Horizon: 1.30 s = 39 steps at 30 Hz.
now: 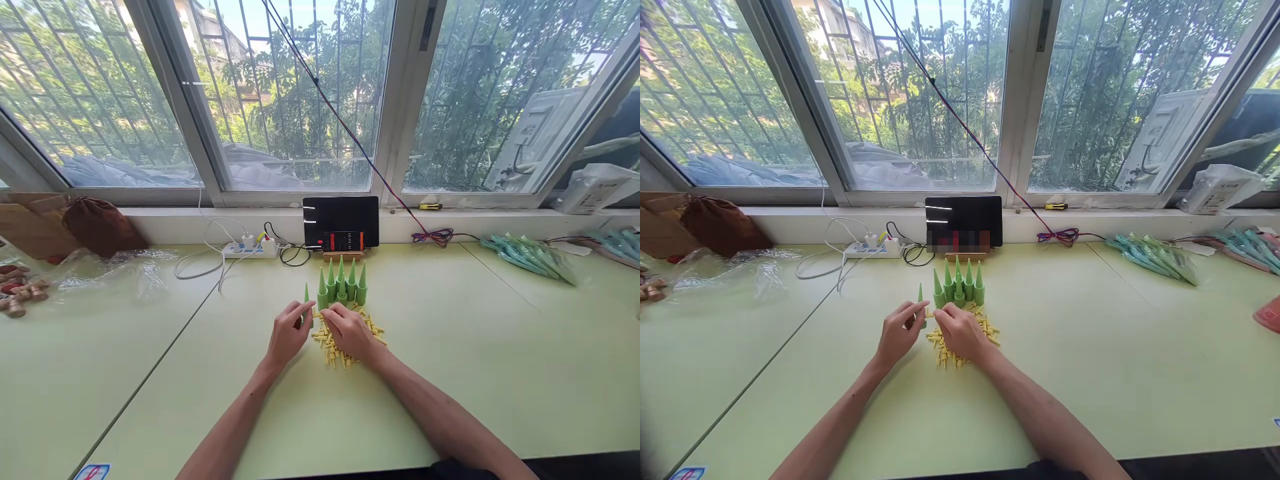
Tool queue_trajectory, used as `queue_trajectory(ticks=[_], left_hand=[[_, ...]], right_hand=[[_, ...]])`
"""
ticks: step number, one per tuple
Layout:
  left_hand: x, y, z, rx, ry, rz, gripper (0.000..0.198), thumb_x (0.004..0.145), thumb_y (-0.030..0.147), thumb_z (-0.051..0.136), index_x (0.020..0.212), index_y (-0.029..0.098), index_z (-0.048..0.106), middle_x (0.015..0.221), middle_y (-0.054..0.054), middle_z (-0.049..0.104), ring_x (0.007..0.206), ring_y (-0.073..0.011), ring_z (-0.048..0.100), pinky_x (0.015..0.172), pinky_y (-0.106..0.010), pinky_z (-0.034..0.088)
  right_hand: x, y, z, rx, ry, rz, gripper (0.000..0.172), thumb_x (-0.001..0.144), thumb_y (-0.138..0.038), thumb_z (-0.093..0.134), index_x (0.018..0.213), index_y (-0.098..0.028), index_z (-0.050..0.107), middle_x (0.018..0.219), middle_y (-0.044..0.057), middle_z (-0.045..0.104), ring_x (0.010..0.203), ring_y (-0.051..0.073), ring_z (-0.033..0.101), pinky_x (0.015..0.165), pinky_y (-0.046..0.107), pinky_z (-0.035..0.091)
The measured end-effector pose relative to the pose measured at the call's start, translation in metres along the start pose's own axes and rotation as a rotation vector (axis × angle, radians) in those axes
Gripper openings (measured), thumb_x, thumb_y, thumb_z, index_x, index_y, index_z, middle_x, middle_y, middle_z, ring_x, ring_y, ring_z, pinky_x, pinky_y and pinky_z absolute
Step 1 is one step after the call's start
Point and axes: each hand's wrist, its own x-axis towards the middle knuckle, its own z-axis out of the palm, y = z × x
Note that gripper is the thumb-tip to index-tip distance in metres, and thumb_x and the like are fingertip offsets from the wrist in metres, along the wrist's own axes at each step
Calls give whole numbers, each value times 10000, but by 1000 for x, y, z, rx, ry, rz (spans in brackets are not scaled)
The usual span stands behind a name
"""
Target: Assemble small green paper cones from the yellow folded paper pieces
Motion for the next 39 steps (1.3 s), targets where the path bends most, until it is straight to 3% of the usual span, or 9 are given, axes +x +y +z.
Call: queue_trajectory(ticks=[18, 39], left_hand=[[-1, 1, 2, -7, -10, 5, 235, 968, 216, 529, 1041, 213, 752, 706, 15, 577, 513, -91, 468, 536, -224, 417], [-2, -2, 1, 4, 59, 43, 202, 970, 200, 551, 1039, 187, 741, 702, 25, 577, 513, -82, 461, 530, -212, 420]], right_hand=[[0, 1, 0, 5, -5, 12, 246, 1061, -143, 391, 1128, -189, 623, 904, 66, 617, 738, 170, 620, 651, 253, 506], [-2, 4, 2, -37, -11, 31, 254, 1059, -142, 374, 1120, -182, 617, 926, 76, 627, 744, 175, 616, 647, 256, 485]])
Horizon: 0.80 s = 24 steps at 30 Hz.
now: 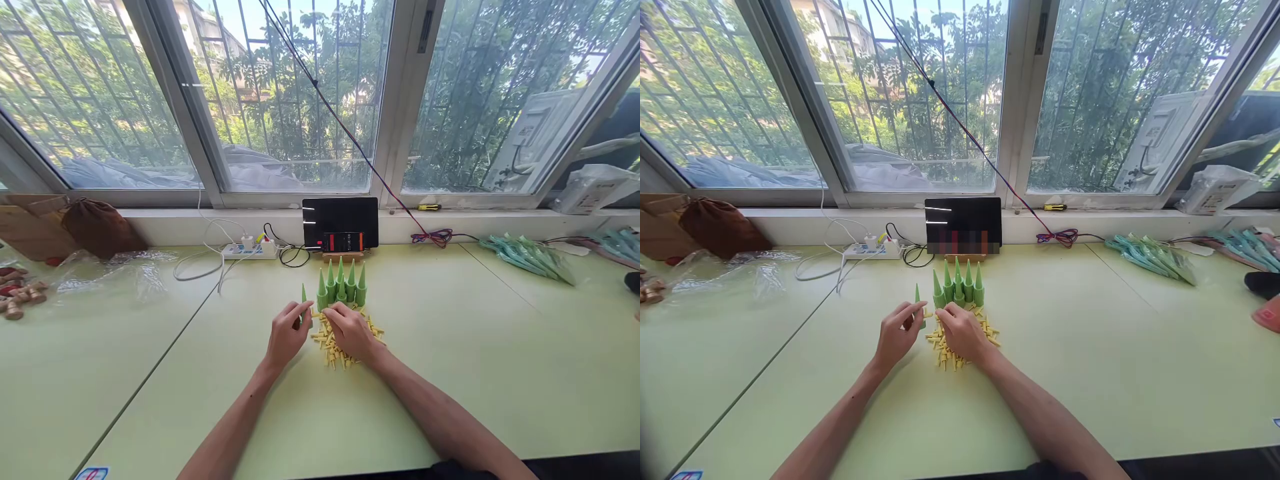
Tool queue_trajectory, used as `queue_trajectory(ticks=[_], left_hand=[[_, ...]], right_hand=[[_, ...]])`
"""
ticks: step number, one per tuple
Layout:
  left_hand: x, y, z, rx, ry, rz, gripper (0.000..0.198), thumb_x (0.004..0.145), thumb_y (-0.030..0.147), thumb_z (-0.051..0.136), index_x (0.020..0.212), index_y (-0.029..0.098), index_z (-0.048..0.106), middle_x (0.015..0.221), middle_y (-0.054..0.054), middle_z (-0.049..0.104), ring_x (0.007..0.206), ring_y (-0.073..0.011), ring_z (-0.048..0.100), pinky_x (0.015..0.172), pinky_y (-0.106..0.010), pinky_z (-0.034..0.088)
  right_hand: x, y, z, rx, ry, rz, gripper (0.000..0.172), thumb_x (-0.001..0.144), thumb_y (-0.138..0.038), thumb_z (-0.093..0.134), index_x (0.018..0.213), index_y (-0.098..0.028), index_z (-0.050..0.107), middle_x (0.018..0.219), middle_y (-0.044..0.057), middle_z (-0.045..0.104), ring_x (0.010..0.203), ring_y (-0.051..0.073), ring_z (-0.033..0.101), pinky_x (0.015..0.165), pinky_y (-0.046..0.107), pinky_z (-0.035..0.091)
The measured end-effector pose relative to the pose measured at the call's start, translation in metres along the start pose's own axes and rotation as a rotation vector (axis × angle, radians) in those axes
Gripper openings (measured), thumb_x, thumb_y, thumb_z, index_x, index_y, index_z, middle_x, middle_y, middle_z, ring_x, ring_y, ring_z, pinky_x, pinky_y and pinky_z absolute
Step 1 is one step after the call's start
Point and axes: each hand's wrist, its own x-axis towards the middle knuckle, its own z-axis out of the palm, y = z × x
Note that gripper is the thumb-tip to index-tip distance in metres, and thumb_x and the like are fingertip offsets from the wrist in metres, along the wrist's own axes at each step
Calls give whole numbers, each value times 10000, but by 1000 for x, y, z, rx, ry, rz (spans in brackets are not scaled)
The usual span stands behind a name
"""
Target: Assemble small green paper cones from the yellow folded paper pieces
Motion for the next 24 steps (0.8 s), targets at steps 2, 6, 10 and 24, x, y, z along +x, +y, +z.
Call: queue_trajectory(ticks=[2, 6, 10, 24], left_hand=[[0, 0, 0, 3, -1, 0, 203, 971, 201, 549, 1038, 187, 739, 705, 23, 580, 514, -81, 463, 534, -212, 423], [0, 1, 1, -8, -25, 10, 204, 973, 200, 543, 1045, 193, 734, 710, 25, 577, 512, -78, 467, 529, -208, 420], [-1, 1, 2, -5, -42, 15, 199, 971, 198, 547, 1054, 195, 727, 709, 29, 573, 519, -84, 477, 540, -211, 425], [-3, 3, 5, -81, -161, 33, 213, 997, 228, 551, 1148, 224, 700, 823, 12, 599, 530, -72, 481, 535, -211, 429]], right_hand=[[0, 0, 0, 5, -4, -4, 257, 1058, -137, 374, 1117, -182, 620, 918, 75, 626, 746, 175, 616, 650, 256, 485], [0, 0, -1, 20, -22, -5, 260, 1061, -141, 376, 1101, -181, 630, 917, 71, 629, 747, 170, 614, 655, 251, 481], [0, 0, -2, 37, -32, -5, 265, 1066, -159, 379, 1093, -181, 641, 921, 73, 637, 751, 169, 615, 661, 252, 480], [8, 8, -11, 490, -45, 287, 200, 985, -359, 609, 977, -190, 716, 836, 40, 692, 731, 179, 628, 657, 282, 512]])
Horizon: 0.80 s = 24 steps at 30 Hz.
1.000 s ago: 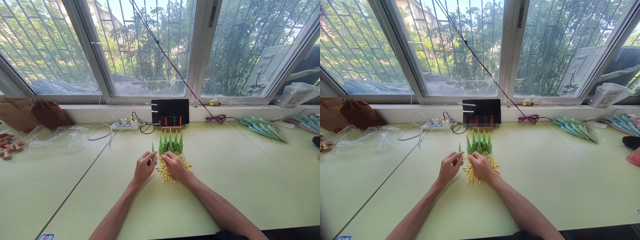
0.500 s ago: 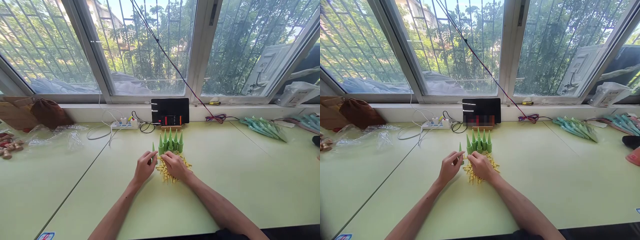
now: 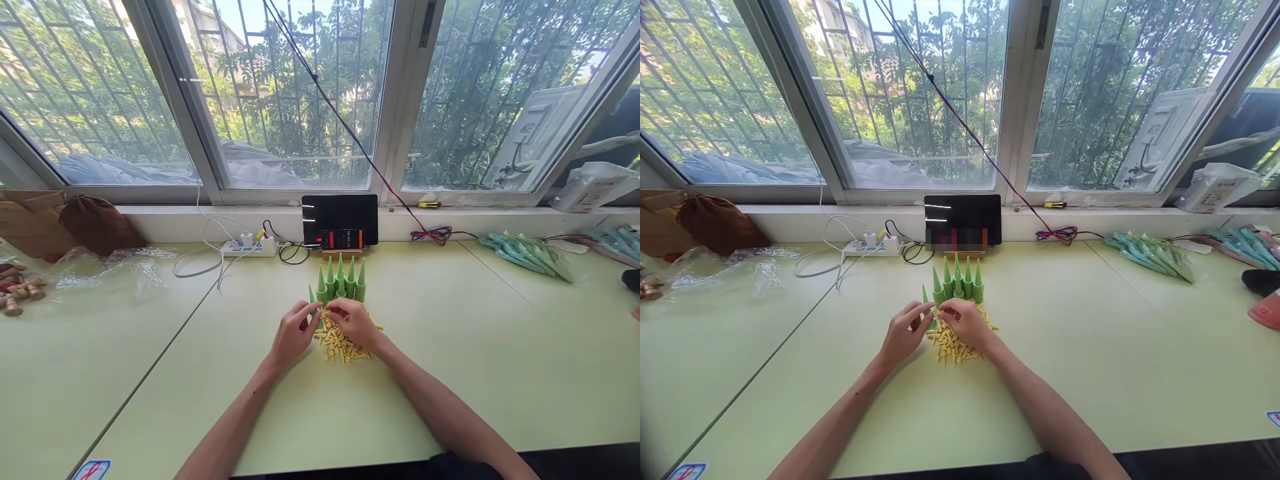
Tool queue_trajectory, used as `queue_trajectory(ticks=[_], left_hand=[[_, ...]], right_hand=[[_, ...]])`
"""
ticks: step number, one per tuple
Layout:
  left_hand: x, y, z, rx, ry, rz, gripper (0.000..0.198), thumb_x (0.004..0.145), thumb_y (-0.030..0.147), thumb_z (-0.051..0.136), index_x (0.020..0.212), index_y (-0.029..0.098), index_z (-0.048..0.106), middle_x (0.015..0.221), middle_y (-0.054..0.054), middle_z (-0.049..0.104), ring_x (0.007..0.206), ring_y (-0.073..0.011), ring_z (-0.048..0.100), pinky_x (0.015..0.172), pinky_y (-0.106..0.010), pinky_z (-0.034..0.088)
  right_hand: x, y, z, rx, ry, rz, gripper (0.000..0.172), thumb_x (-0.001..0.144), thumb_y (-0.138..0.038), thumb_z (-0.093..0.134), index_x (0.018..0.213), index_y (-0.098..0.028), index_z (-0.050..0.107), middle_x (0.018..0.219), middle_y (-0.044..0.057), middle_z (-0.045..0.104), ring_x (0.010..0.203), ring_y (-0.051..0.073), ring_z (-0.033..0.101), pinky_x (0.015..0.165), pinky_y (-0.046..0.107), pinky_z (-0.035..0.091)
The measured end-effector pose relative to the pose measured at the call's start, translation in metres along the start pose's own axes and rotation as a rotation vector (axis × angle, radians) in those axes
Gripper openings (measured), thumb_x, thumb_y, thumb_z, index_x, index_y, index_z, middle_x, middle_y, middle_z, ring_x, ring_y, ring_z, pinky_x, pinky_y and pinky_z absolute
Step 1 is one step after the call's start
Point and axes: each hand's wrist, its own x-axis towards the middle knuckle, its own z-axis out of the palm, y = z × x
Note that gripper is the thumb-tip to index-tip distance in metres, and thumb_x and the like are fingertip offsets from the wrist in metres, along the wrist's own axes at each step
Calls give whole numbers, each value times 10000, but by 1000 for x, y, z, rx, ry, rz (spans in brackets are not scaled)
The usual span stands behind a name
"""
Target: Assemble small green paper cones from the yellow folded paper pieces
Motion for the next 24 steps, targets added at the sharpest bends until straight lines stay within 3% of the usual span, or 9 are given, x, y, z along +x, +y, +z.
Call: queue_trajectory(ticks=[10, 24], left_hand=[[-1, 5, -2, -32, -92, -20, 369, 942, 258, 632, 1308, 238, 594, 963, -9, 589, 548, -54, 504, 544, -207, 478], [-2, 11, -1, -24, -82, -47, 373, 961, 248, 579, 1334, 248, 573, 1001, -18, 575, 555, -60, 497, 527, -211, 470]], right_hand=[[3, 3, -7, 295, 11, 194, 290, 882, -476, 726, 916, -189, 741, 804, 23, 702, 682, 158, 618, 618, 266, 507], [2, 2, -4, 137, 22, 149, 316, 906, -485, 686, 977, -179, 718, 901, 53, 731, 797, 194, 668, 739, 325, 563]])
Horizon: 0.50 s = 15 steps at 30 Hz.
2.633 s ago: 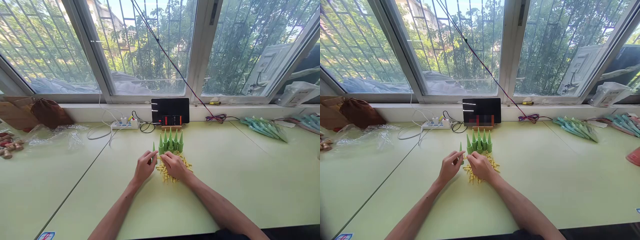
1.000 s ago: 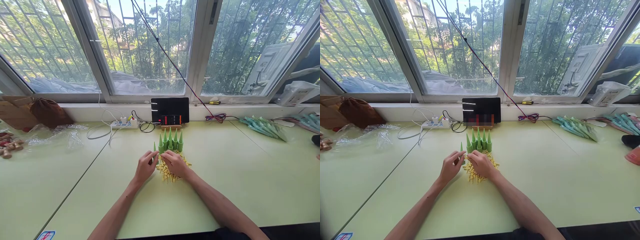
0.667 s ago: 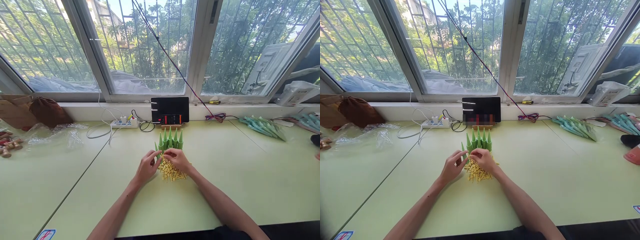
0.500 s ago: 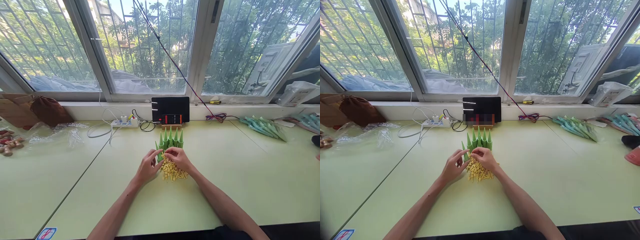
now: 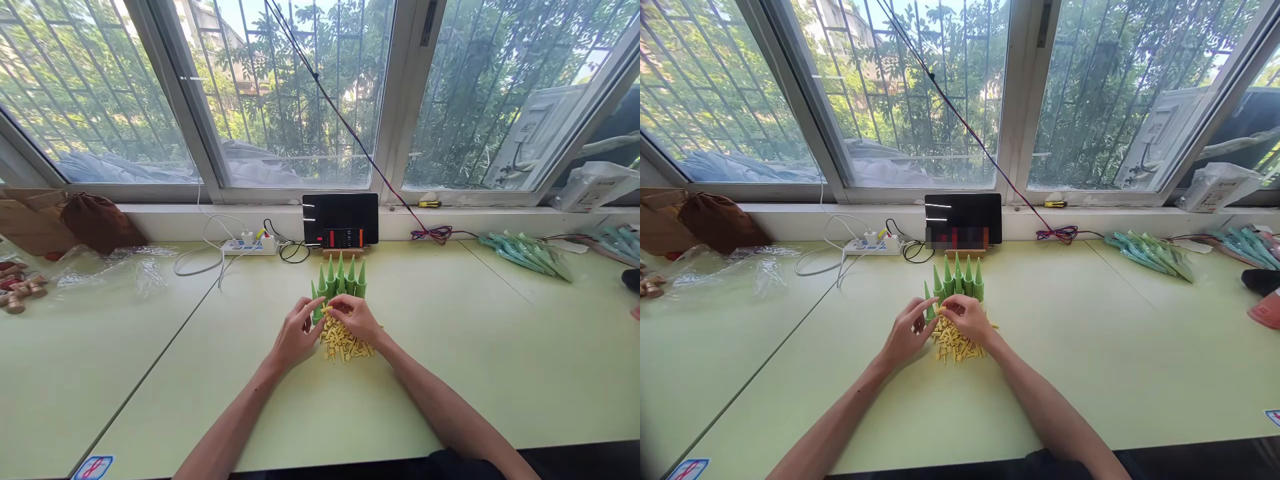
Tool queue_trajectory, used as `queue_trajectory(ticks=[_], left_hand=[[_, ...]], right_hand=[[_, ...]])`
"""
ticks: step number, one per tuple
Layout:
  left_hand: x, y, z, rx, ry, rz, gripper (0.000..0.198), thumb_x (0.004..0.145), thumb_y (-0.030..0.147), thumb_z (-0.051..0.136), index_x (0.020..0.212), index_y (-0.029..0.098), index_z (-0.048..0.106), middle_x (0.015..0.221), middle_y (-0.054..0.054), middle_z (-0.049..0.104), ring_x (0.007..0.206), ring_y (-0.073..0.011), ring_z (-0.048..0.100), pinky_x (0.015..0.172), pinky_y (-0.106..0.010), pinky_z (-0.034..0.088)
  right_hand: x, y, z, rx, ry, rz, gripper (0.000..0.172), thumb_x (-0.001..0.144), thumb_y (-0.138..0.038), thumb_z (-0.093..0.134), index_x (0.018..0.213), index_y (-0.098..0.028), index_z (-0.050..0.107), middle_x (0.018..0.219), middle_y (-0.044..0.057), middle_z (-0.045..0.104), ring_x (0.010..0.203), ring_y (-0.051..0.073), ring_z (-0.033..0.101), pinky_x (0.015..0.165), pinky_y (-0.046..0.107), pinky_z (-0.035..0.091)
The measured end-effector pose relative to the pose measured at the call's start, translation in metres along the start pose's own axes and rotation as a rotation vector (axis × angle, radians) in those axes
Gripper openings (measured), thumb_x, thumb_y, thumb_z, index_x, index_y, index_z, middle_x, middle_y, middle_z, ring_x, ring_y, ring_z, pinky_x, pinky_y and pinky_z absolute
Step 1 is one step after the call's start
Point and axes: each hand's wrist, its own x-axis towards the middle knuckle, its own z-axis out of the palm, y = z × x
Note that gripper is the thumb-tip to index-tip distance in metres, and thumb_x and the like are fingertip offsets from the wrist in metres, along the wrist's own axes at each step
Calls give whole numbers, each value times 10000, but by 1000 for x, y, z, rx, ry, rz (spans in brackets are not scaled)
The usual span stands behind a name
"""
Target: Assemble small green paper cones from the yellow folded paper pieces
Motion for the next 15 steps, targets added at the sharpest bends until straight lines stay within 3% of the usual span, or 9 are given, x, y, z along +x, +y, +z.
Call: queue_trajectory(ticks=[3, 9, 12, 15], left_hand=[[-1, 2, -1, 20, -32, -16, 453, 942, 291, 622, 1385, 253, 533, 1067, -31, 575, 566, -64, 497, 540, -219, 491], [-4, 4, -2, 164, -117, -15, 841, 836, 470, 755, 1546, 335, 325, 1273, -71, 538, 643, -97, 578, 637, -291, 560], [-6, 9, 0, 225, -142, -26, 1089, 719, 549, 833, 1590, 363, 207, 1352, -102, 503, 742, -163, 658, 685, -355, 584], [-8, 14, 6, 281, -156, -42, 1298, 594, 590, 893, 1610, 360, 119, 1403, -139, 469, 898, -280, 699, 741, -449, 592]], right_hand=[[0, -2, 0, 2, 4, -20, 299, 914, -465, 679, 970, -175, 720, 899, 58, 729, 789, 194, 665, 732, 324, 559], [1, -9, -5, 57, -12, 17, 308, 897, -470, 694, 933, -165, 726, 847, 52, 718, 742, 185, 648, 686, 309, 543], [3, -11, -8, 105, -62, 60, 312, 878, -477, 708, 892, -165, 721, 791, 34, 700, 703, 174, 641, 655, 294, 535], [4, -15, -11, 143, -134, 105, 316, 861, -475, 721, 868, -159, 717, 726, 17, 676, 646, 163, 624, 623, 289, 524]])
